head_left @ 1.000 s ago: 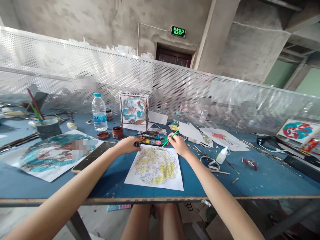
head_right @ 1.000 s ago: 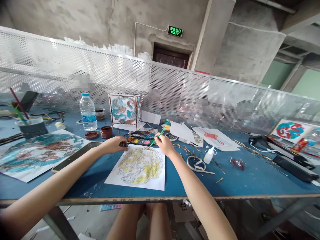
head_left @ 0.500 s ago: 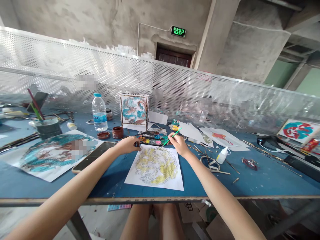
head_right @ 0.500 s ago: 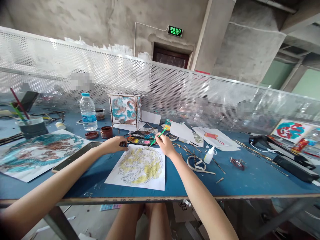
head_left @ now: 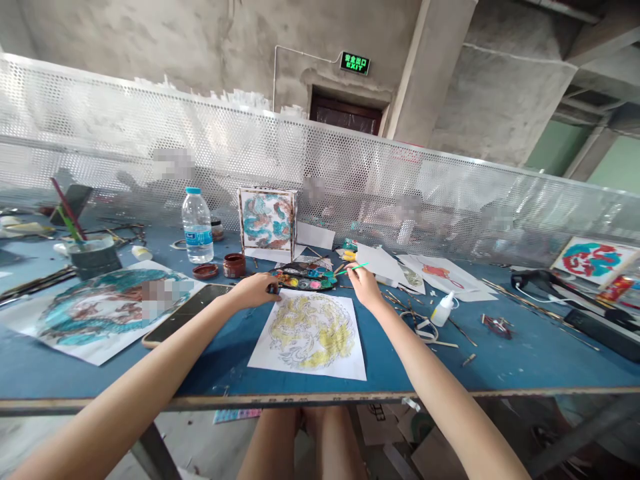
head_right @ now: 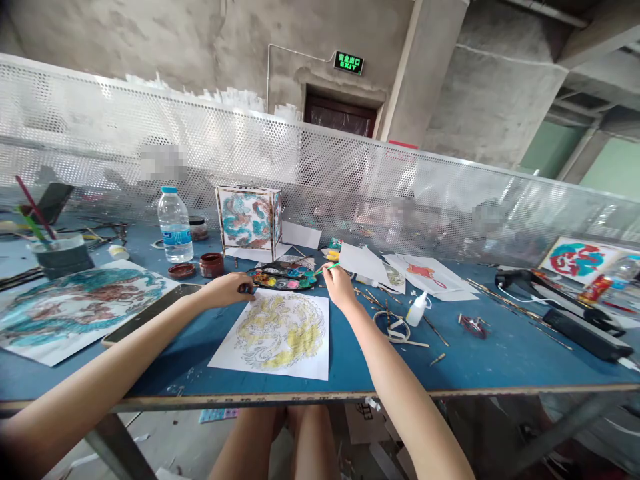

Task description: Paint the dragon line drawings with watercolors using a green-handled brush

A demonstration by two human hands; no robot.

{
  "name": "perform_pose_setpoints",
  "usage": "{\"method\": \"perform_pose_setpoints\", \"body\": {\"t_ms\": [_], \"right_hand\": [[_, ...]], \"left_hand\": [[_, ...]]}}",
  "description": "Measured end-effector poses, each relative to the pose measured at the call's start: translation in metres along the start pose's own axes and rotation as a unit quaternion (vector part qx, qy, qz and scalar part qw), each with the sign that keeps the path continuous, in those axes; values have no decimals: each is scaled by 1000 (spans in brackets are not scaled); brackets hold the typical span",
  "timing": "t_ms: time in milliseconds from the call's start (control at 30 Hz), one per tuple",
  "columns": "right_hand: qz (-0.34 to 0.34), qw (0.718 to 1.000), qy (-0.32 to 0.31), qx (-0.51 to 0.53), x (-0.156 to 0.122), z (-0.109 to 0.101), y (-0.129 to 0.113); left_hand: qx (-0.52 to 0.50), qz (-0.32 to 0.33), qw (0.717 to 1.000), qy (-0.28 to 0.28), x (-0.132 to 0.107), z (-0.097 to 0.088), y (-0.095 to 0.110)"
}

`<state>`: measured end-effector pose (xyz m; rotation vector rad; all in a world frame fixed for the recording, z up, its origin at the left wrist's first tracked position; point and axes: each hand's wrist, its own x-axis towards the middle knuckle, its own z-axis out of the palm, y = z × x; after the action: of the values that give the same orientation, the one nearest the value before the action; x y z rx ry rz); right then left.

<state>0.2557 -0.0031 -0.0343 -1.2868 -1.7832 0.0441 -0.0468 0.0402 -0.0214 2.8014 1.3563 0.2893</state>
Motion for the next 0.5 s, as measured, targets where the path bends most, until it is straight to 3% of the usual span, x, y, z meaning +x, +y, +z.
{"method": "perform_pose_setpoints", "body": {"t_ms": [500], "right_hand": [[6, 1000, -11, -2, 3, 2, 6]], "left_hand": [[-1, -1, 1000, 6, 0, 1, 0]]}}
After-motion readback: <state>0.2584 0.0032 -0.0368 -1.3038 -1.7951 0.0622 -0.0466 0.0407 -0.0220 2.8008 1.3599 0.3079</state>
